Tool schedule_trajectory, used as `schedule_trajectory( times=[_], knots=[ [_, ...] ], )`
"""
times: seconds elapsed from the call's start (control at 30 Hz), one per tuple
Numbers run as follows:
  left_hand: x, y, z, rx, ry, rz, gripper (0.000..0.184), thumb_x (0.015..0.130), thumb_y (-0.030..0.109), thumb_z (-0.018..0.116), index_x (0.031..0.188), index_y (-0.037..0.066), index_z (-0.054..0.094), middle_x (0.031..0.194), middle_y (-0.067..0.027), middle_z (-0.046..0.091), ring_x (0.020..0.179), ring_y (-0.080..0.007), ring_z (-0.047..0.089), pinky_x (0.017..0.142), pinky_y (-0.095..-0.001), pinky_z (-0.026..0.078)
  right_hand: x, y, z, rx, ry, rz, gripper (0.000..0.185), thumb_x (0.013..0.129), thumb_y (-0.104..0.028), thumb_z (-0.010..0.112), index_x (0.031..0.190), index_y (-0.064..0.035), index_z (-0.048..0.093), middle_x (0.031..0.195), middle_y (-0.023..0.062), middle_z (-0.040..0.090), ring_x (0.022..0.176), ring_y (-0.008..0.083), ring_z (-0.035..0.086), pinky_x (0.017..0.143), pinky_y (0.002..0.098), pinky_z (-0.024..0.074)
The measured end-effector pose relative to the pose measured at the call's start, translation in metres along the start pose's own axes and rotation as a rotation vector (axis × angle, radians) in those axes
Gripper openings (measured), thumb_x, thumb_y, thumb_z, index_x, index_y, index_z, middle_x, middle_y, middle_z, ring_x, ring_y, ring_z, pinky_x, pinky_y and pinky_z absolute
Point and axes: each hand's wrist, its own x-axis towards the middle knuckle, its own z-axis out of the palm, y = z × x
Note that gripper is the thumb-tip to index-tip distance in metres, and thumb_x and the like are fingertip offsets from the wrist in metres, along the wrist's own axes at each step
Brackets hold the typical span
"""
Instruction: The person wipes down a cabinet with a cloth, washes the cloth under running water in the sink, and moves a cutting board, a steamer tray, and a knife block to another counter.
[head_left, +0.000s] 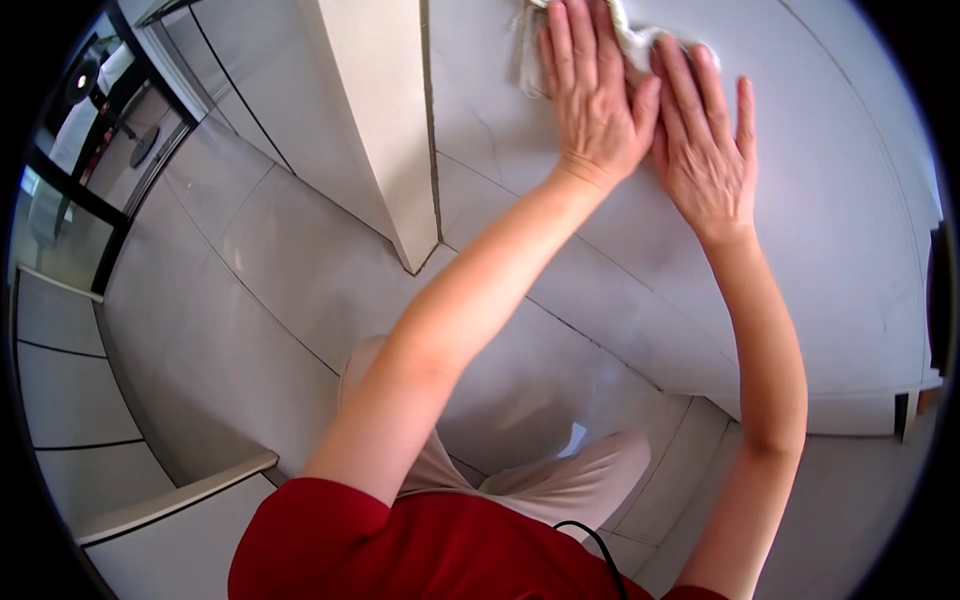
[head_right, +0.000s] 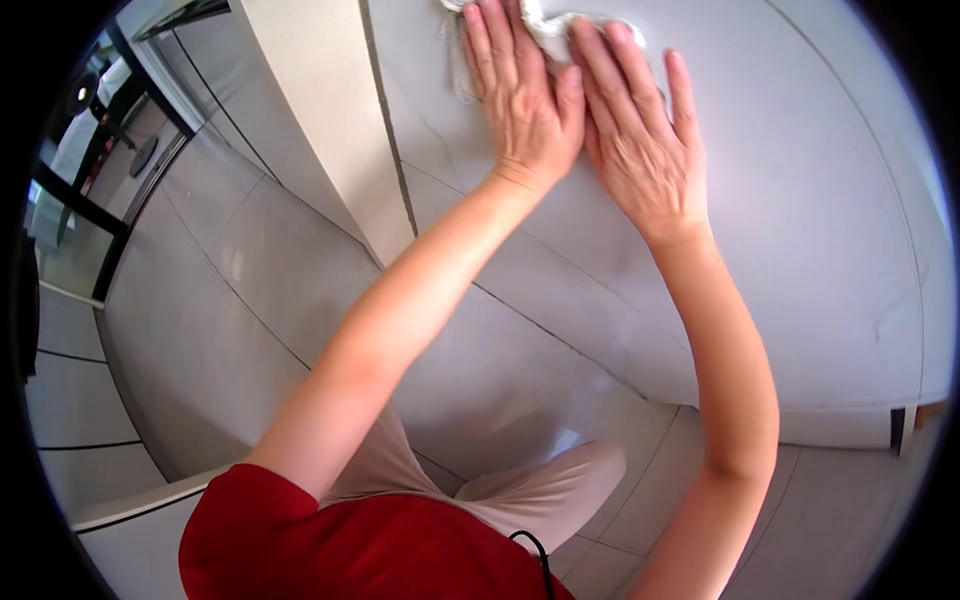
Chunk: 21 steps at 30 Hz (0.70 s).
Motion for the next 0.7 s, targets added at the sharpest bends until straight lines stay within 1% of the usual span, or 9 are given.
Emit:
schedule_trajectory(
  times=[0.1,0.17,0.23,0.3,0.37,0.53,0.63,0.67,0.7],
  knots=[
    [-0.018,-0.025,0.021,0.08,0.107,0.052,0.065,0.094,0.037,0.036,0.139,-0.009,0.029,0.148,-0.0274,0.021,0.139,-0.0425,0.016,0.113,-0.0509,0.013,-0.007,-0.018,0.011,-0.044,0.007,0.053,0.044,0.091,-0.029,0.046,0.135,-0.0197,0.048,0.146,-0.0081,0.036,0.136,0.012,0.031,0.115,0.0392,0.0194],
    [-0.028,-0.031,0.025,0.089,0.131,0.019,0.065,0.095,0.038,0.035,0.139,-0.009,0.03,0.148,-0.0266,0.022,0.139,-0.042,0.016,0.113,-0.0506,0.013,-0.014,-0.026,0.018,-0.04,0.001,0.088,0.045,0.093,-0.027,0.046,0.137,-0.0178,0.046,0.147,-0.0036,0.037,0.137,0.017,0.03,0.115,0.0403,0.015],
    [-0.044,-0.036,0.023,-0.007,0.127,-0.045,0.061,0.093,0.029,0.036,0.14,-0.008,0.026,0.15,-0.0276,0.014,0.14,-0.0449,0.007,0.112,-0.0531,0.012,-0.022,-0.041,0.029,0.001,-0.005,0.096,0.045,0.093,-0.027,0.047,0.137,-0.0189,0.046,0.147,-0.0027,0.036,0.137,0.0181,0.031,0.114,0.0411,0.0152],
    [-0.073,-0.054,0.022,0.014,0.118,-0.113,0.065,0.094,0.035,0.029,0.14,-0.011,0.023,0.151,-0.0274,0.012,0.14,-0.0456,0.006,0.112,-0.0543,0.009,-0.038,-0.061,0.041,0.004,-0.004,0.013,0.045,0.093,-0.026,0.046,0.138,-0.0202,0.046,0.147,-0.0026,0.036,0.138,0.0173,0.03,0.114,0.0419,0.0151],
    [-0.108,-0.078,0.021,0.049,0.107,-0.164,0.063,0.096,0.034,0.026,0.14,-0.011,0.023,0.151,-0.0272,0.011,0.14,-0.0452,0.006,0.113,-0.0528,0.009,-0.056,-0.087,0.051,-0.008,-0.074,-0.096,0.054,0.089,-0.025,0.045,0.143,-0.0252,0.036,0.151,-0.0049,0.028,0.14,0.0151,0.023,0.116,0.0405,0.0171],
    [-0.188,-0.145,0.012,0.109,0.039,-0.331,0.065,0.098,0.038,0.022,0.14,-0.011,0.021,0.151,-0.0269,0.01,0.14,-0.0444,0.005,0.114,-0.0503,0.011,-0.086,-0.158,0.082,0.039,-0.187,-0.294,0.062,0.087,-0.026,0.044,0.146,-0.0153,0.028,0.153,-0.0024,0.023,0.142,0.0169,0.017,0.116,0.0393,0.0137],
    [-0.233,-0.185,0.002,0.165,0.0,-0.467,0.066,0.098,0.041,0.026,0.141,-0.009,0.023,0.151,-0.0266,0.01,0.14,-0.0438,0.005,0.115,-0.0484,0.012,-0.102,-0.204,0.105,0.119,-0.244,-0.474,0.065,0.087,-0.028,0.045,0.146,-0.01,0.026,0.154,0.0013,0.019,0.144,0.018,0.01,0.117,0.0394,0.0103],
    [-0.245,-0.198,-0.004,0.221,-0.031,-0.439,0.063,0.097,0.038,0.036,0.141,-0.006,0.026,0.151,-0.0261,0.012,0.14,-0.0434,0.01,0.114,-0.047,0.016,-0.106,-0.217,0.11,0.095,-0.249,-0.538,0.066,0.087,-0.029,0.045,0.147,-0.0091,0.025,0.155,0.0028,0.017,0.144,0.0187,0.007,0.117,0.0395,0.0089],
    [-0.257,-0.211,-0.007,0.226,-0.034,-0.445,0.063,0.097,0.038,0.036,0.141,-0.006,0.026,0.151,-0.0261,0.012,0.14,-0.0434,0.01,0.114,-0.047,0.016,-0.11,-0.23,0.117,0.071,-0.253,-0.603,0.067,0.087,-0.029,0.045,0.147,-0.0081,0.024,0.155,0.0043,0.014,0.144,0.0193,0.004,0.117,0.0396,0.0075]
  ],
)
